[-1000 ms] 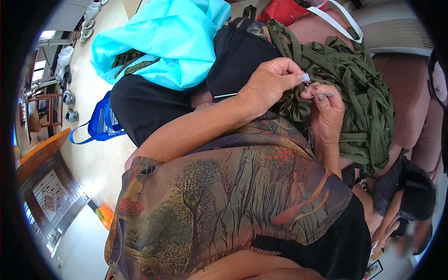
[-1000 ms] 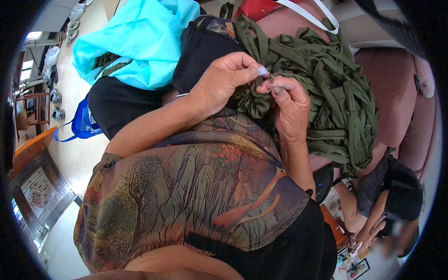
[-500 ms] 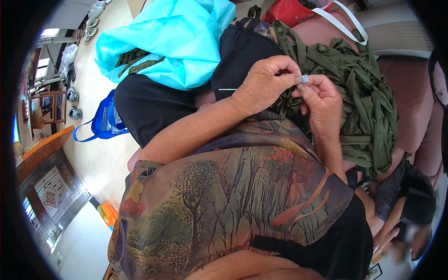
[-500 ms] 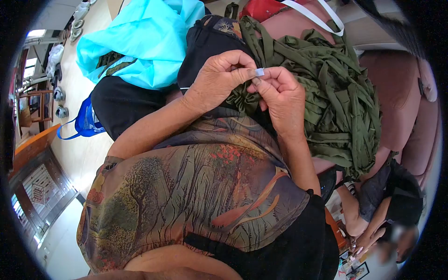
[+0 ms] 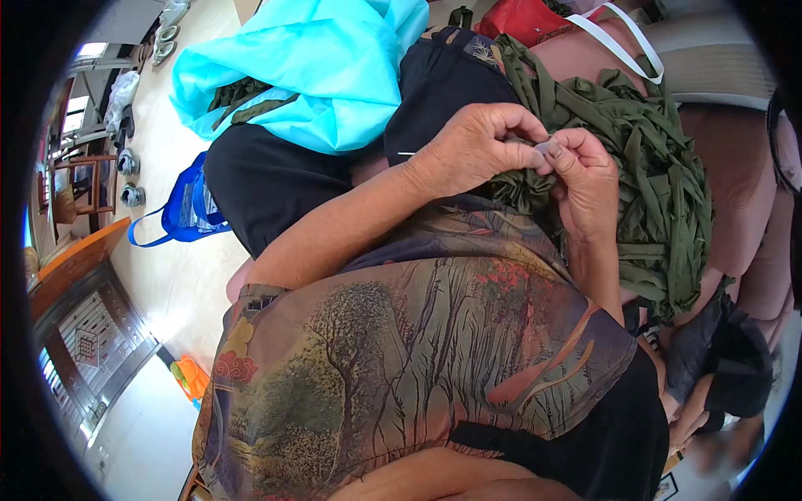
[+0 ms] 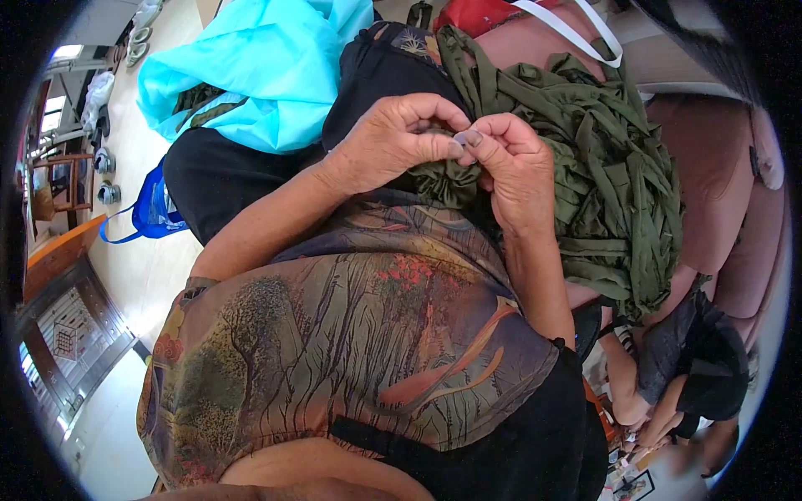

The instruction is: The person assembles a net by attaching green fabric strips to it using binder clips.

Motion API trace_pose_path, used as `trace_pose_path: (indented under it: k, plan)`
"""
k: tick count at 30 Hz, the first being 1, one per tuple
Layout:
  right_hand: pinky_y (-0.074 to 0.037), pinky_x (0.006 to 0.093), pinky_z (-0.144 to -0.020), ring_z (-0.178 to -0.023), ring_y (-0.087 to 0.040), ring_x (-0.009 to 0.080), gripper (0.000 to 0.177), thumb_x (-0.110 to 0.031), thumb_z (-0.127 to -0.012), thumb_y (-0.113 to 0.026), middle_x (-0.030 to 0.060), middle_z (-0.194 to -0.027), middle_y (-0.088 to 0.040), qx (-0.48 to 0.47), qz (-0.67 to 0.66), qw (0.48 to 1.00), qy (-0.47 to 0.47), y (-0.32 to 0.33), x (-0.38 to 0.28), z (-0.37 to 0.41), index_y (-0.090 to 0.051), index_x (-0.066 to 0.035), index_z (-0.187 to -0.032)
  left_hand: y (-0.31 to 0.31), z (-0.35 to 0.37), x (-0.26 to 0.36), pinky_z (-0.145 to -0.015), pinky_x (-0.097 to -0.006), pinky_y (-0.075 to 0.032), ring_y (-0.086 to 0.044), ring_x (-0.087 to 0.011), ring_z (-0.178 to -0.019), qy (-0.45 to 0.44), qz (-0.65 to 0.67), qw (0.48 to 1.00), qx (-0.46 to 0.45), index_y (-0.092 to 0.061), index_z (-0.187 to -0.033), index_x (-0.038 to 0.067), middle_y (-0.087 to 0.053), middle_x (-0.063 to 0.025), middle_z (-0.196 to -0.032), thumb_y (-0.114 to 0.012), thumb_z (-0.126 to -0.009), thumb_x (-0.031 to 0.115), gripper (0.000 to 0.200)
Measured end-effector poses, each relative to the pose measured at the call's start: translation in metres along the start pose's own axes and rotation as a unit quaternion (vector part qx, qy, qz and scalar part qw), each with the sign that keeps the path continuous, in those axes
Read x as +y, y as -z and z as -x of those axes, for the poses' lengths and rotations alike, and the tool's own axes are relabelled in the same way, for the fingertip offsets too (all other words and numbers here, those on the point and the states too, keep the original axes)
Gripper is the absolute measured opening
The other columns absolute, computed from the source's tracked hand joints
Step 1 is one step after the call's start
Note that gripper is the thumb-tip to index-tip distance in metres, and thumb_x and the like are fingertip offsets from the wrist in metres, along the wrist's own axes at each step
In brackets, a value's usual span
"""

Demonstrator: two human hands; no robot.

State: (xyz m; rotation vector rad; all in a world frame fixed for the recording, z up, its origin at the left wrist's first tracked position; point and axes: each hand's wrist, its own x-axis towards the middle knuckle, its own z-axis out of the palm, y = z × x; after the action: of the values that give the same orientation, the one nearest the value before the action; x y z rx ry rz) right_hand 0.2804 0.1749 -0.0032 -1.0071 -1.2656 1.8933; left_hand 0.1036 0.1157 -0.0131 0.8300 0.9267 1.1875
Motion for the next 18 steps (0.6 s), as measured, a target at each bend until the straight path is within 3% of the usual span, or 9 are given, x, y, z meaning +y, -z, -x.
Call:
trace_pose_path:
  k: [3,9,12,15,18]
  plan:
    - [-0.044,0.0176,-0.058,-0.069,-0.058,0.0078,0.013,-0.010,-0.088,-0.069,0.0033,-0.079,-0.063,-0.014,-0.050,0.997,0.054,0.000,-0.002,-0.002,-0.061,0.000,-0.094,0.002,0.001,-0.001,-0.072,-0.0233,-0.048,-0.059,-0.0076,-0.080,-0.033,-0.158,0.987,0.007,-0.068,-0.092,0.002,-0.065,-0.0014,-0.085,-0.073,-0.084,0.013,0.015]
    - [-0.040,0.0188,-0.054,-0.066,-0.057,0.0095,0.011,-0.007,-0.089,-0.067,0.0055,-0.087,-0.061,0.020,-0.151,0.985,0.082,0.000,-0.024,0.003,-0.059,-0.002,-0.095,0.002,0.009,0.013,-0.071,-0.0246,-0.047,-0.059,-0.0092,-0.079,-0.046,-0.309,0.950,0.003,-0.067,-0.094,0.000,-0.063,-0.0050,-0.079,-0.067,-0.083,0.014,0.018]
    - [-0.038,0.0178,-0.052,-0.066,-0.057,0.0090,0.011,-0.008,-0.089,-0.066,0.0052,-0.084,-0.061,0.013,-0.163,0.983,0.081,0.003,-0.017,0.008,-0.059,-0.002,-0.095,0.004,0.016,0.010,-0.073,-0.0254,-0.048,-0.060,-0.0092,-0.082,0.041,-0.320,0.947,0.014,-0.066,-0.095,0.001,-0.064,-0.0065,-0.082,-0.067,-0.081,0.010,0.017]
    - [-0.034,0.0163,-0.050,-0.063,-0.055,0.0061,0.014,-0.014,-0.089,-0.069,0.0027,-0.076,-0.062,-0.033,-0.084,0.996,0.024,-0.001,-0.003,0.007,-0.060,-0.004,-0.093,-0.001,0.016,0.000,-0.077,-0.0256,-0.049,-0.061,-0.0089,-0.084,-0.136,-0.315,0.936,0.081,-0.066,-0.101,0.001,-0.065,-0.0059,-0.087,-0.066,-0.080,0.005,0.022]
    - [-0.034,0.0157,-0.051,-0.062,-0.055,0.0048,0.015,-0.016,-0.088,-0.070,0.0014,-0.074,-0.063,-0.034,-0.052,0.998,0.023,-0.006,0.003,0.006,-0.061,-0.005,-0.091,-0.002,0.016,0.009,-0.082,-0.0257,-0.049,-0.060,-0.0085,-0.088,-0.117,-0.208,0.969,0.058,-0.065,-0.108,0.002,-0.066,-0.0045,-0.092,-0.066,-0.082,0.003,0.026]
